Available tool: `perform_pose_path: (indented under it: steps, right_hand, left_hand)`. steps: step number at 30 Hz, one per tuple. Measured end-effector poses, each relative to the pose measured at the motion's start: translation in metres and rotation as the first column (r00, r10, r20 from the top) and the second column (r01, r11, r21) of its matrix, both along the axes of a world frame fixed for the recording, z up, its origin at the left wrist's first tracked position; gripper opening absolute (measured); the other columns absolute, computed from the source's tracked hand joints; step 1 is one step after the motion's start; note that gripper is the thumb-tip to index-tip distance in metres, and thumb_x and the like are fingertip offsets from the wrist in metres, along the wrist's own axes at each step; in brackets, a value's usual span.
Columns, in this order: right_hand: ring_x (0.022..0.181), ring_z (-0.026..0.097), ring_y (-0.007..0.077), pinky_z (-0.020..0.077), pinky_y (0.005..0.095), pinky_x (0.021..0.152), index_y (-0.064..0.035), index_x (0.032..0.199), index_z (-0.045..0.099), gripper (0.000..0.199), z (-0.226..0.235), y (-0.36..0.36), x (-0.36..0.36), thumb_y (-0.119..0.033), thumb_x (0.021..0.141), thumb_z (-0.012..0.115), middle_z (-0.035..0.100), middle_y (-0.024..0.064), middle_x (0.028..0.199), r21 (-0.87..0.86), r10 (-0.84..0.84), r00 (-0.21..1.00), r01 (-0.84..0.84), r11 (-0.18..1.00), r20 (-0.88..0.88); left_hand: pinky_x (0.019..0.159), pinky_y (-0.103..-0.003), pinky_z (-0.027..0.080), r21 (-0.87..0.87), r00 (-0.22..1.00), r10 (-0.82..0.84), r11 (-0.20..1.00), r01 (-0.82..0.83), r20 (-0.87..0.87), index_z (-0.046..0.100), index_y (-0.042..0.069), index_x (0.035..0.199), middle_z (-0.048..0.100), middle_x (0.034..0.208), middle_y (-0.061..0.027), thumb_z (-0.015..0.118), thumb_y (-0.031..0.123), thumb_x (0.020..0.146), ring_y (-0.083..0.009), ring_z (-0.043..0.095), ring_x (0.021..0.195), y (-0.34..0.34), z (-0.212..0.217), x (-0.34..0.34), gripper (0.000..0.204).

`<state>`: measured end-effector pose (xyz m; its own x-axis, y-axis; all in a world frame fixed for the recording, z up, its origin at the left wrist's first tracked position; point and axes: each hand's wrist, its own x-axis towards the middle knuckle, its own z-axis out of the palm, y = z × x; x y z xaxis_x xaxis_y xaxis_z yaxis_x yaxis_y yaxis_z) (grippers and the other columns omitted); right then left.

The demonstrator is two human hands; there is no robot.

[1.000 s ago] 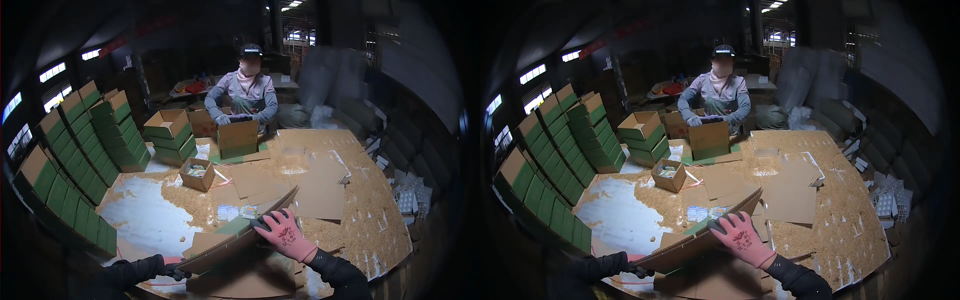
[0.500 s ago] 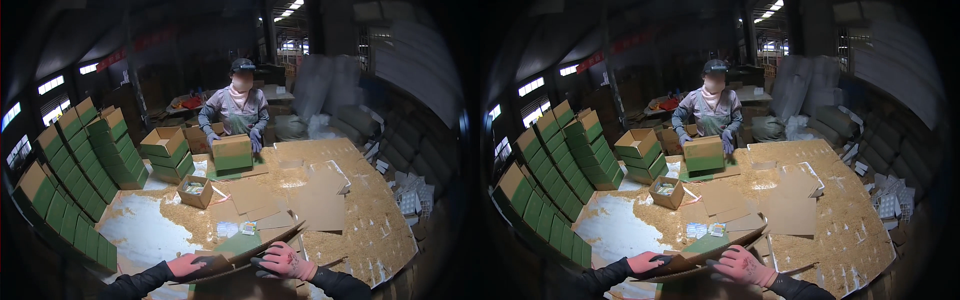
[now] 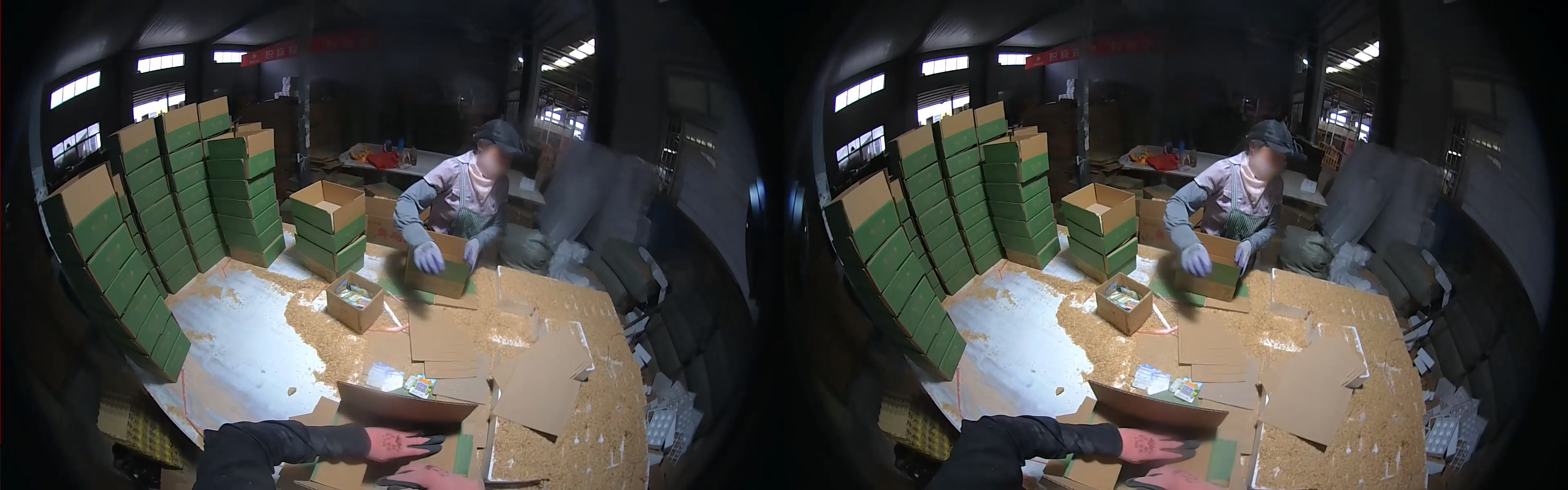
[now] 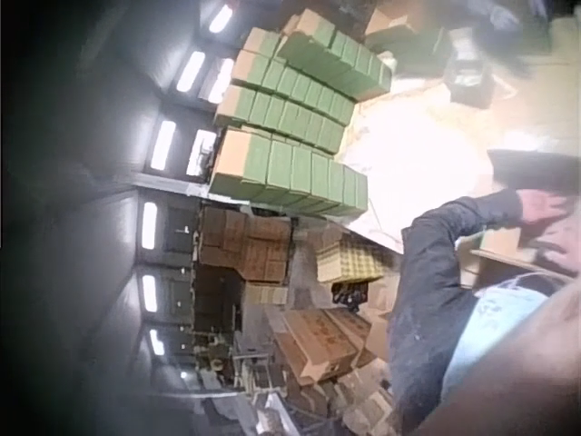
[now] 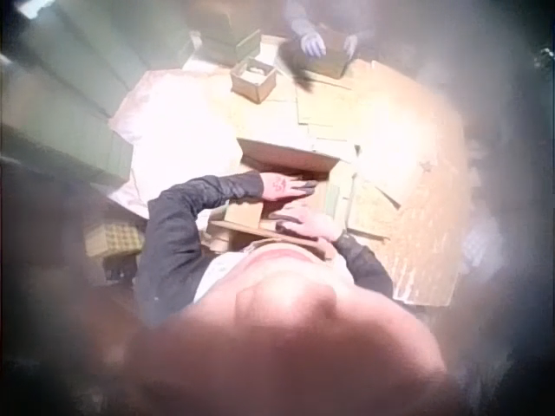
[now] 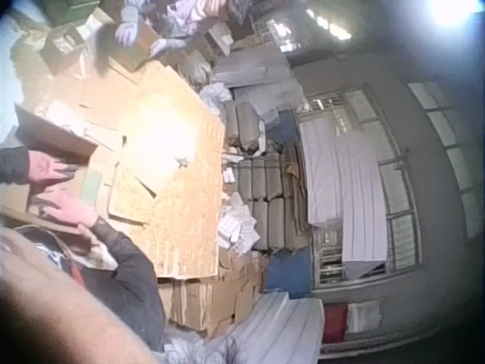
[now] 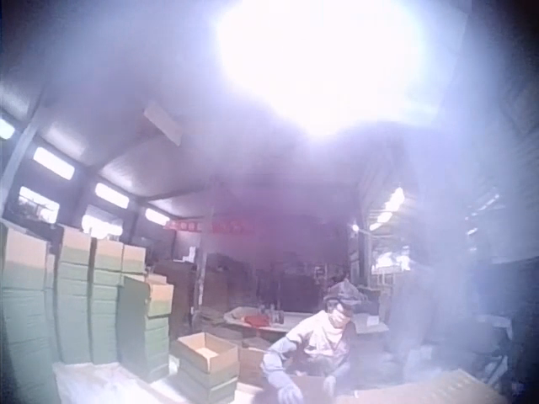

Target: The person folds cardboard boxes, inserts styrofoam trays filled with husks, adds small packets, places cardboard dividers over them, and closes and stacks the packed boxes by hand.

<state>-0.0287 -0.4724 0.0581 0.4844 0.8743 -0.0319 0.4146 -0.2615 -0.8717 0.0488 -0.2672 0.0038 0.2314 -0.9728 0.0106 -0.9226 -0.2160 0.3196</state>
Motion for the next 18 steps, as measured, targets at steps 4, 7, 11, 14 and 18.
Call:
perform_pose_path:
  steps: [4, 7, 11, 14, 18]
  right_hand:
    - [0.129, 0.035, 0.0294, 0.0221, 0.0384, 0.109, -0.0001, 0.134, 0.039, 0.087, 0.048, -0.036, -0.037, -0.047, 0.068, 0.07, 0.04, 0.0171, 0.137, 0.247, -0.198, 0.95, 0.258, 0.934, -0.242]
    - [0.134, 0.024, 0.0311, 0.015, 0.0387, 0.111, 0.0041, 0.139, 0.025, 0.099, 0.004, -0.018, -0.018, -0.041, 0.066, 0.075, 0.032, 0.0226, 0.14, 0.248, -0.723, 0.662, 0.68, 0.69, 0.196]
    - [0.13, 0.028, 0.0364, 0.0205, 0.0383, 0.109, 0.0103, 0.137, 0.018, 0.098, -0.01, -0.004, -0.008, -0.035, 0.071, 0.074, 0.03, 0.0304, 0.137, 0.007, -0.825, 0.469, 0.868, 0.496, 0.317]
    - [0.129, 0.03, 0.0339, 0.0214, 0.0382, 0.109, 0.0097, 0.138, 0.018, 0.097, -0.002, 0.003, -0.025, -0.032, 0.071, 0.075, 0.033, 0.0282, 0.136, -0.017, -0.91, 0.375, 0.926, 0.378, 0.175]
    - [0.097, 0.055, 0.0149, 0.0479, 0.0313, 0.083, 0.0014, 0.128, 0.041, 0.073, -0.029, 0.014, -0.037, -0.008, 0.064, 0.074, 0.056, 0.0084, 0.113, 0.171, -0.745, 0.41, 0.909, 0.379, -0.526]
  left_hand:
    - [0.11, -0.041, 0.02, -0.071, 0.995, 0.056, 0.996, -0.062, -0.079, 0.014, 0.006, 0.143, 0.012, 0.149, -0.0178, 0.041, 0.003, 0.084, -0.0328, 0.022, 0.135, 0.007, -0.027, 0.013, 0.065]
    - [0.109, -0.04, 0.023, -0.139, 0.99, -0.037, 0.99, 0.018, -0.134, 0.016, 0.009, 0.144, 0.025, 0.144, -0.0195, 0.047, 0.016, 0.088, -0.0332, 0.03, 0.13, 0.011, -0.038, 0.031, 0.064]
    - [0.104, -0.039, 0.03, -0.029, 0.709, 0.243, 0.937, -0.349, -0.662, 0.021, 0.006, 0.142, 0.047, 0.129, -0.0205, 0.052, 0.023, 0.088, -0.035, 0.043, 0.119, 0.025, 0.14, 0.037, 0.065]
    - [0.101, -0.041, 0.034, -0.222, 0.61, 0.709, 0.57, -0.792, -0.354, 0.013, 0.006, 0.143, 0.045, 0.129, -0.0233, 0.053, 0.028, 0.089, -0.0336, 0.042, 0.121, 0.082, 0.089, 0.021, 0.071]
    - [0.087, -0.033, 0.046, -0.067, 0.254, 0.686, 0.286, -0.956, -0.682, -0.003, 0.009, 0.144, 0.049, 0.124, -0.0181, 0.067, 0.019, 0.081, -0.0222, 0.052, 0.111, 0.134, -0.022, -0.069, 0.095]
